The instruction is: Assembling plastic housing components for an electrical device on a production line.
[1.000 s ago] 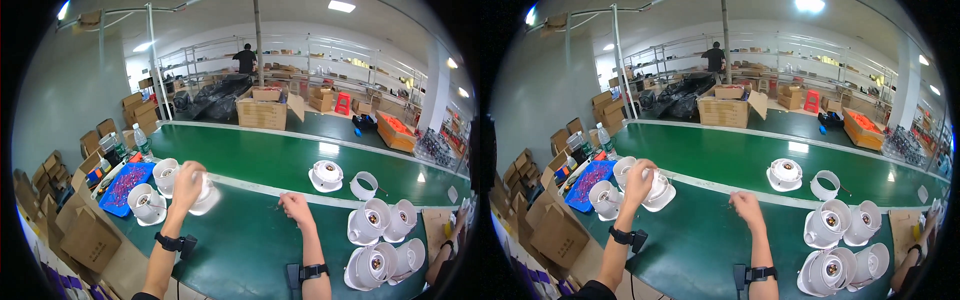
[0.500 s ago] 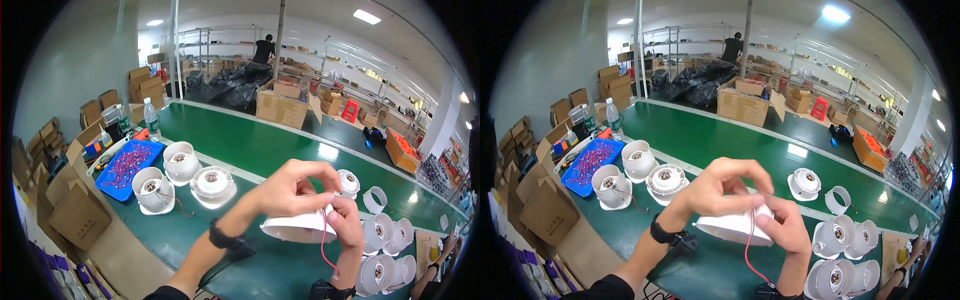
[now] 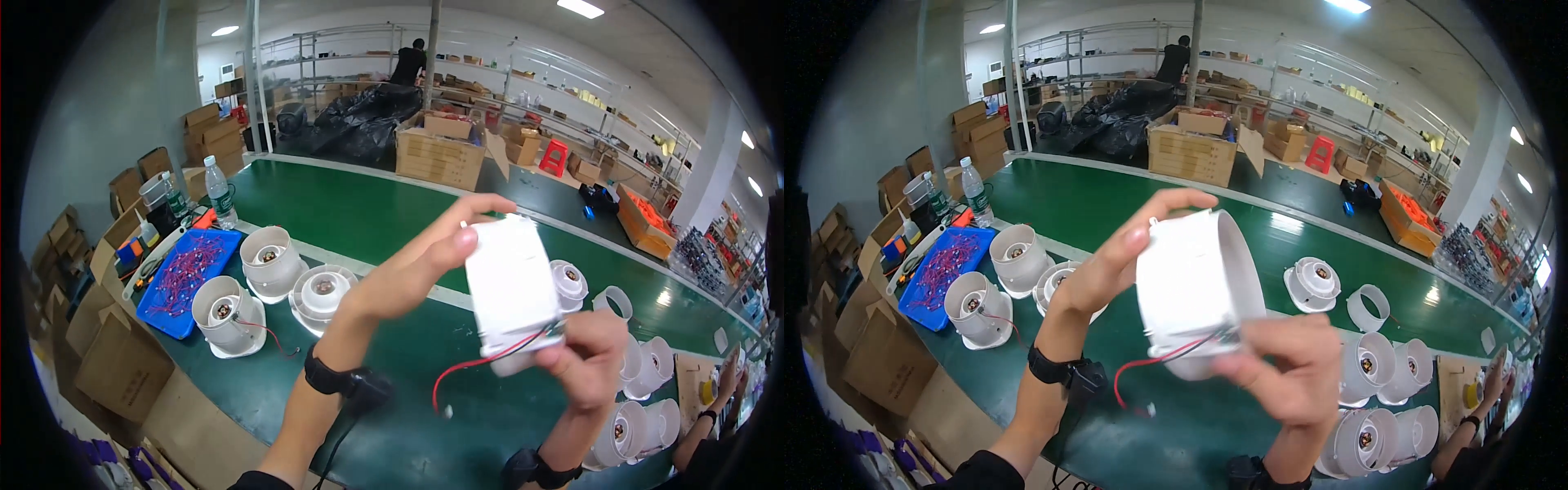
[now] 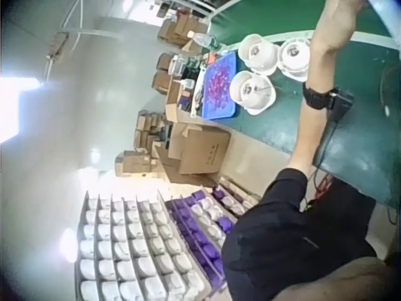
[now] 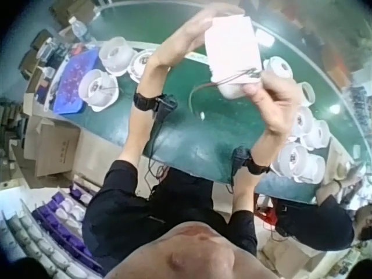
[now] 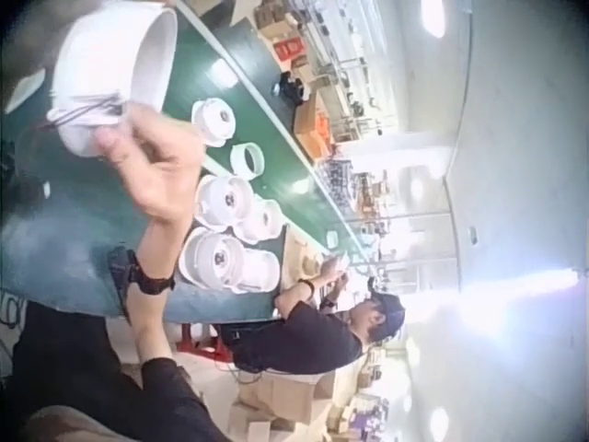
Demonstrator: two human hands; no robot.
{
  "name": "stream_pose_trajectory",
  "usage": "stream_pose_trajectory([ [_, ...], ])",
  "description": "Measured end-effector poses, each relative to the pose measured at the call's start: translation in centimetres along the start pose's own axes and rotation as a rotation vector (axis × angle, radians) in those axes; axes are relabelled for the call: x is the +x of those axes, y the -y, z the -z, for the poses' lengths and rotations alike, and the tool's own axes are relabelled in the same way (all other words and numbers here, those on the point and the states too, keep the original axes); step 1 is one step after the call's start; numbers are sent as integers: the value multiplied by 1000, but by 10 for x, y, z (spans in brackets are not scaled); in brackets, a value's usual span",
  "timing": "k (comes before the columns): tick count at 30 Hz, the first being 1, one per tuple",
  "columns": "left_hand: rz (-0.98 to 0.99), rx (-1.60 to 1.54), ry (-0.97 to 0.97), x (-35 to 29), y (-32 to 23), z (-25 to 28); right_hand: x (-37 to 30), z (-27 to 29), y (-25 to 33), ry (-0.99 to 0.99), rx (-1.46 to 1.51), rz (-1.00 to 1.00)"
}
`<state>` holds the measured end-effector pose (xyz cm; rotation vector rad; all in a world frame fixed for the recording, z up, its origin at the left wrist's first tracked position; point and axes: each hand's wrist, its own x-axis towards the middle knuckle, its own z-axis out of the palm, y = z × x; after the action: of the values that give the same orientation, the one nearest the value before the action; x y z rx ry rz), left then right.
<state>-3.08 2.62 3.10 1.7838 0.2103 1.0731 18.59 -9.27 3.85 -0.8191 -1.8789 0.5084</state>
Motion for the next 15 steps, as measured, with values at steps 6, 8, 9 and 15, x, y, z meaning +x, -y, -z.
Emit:
stream_pose_trajectory([
  [6, -51, 12, 271, -8, -6, -11, -6, -4, 0, 430, 135, -105],
  [8, -89, 124, 358, -12, -17, -14, -7, -6, -10, 553, 272, -75],
  [9, -200, 323, 312, -13, -25, -20, -9, -3, -13, 583, 461, -89],
  [15, -303, 528, 55, -12, -28, -44, -12, -13, 17, 105, 829, -414],
])
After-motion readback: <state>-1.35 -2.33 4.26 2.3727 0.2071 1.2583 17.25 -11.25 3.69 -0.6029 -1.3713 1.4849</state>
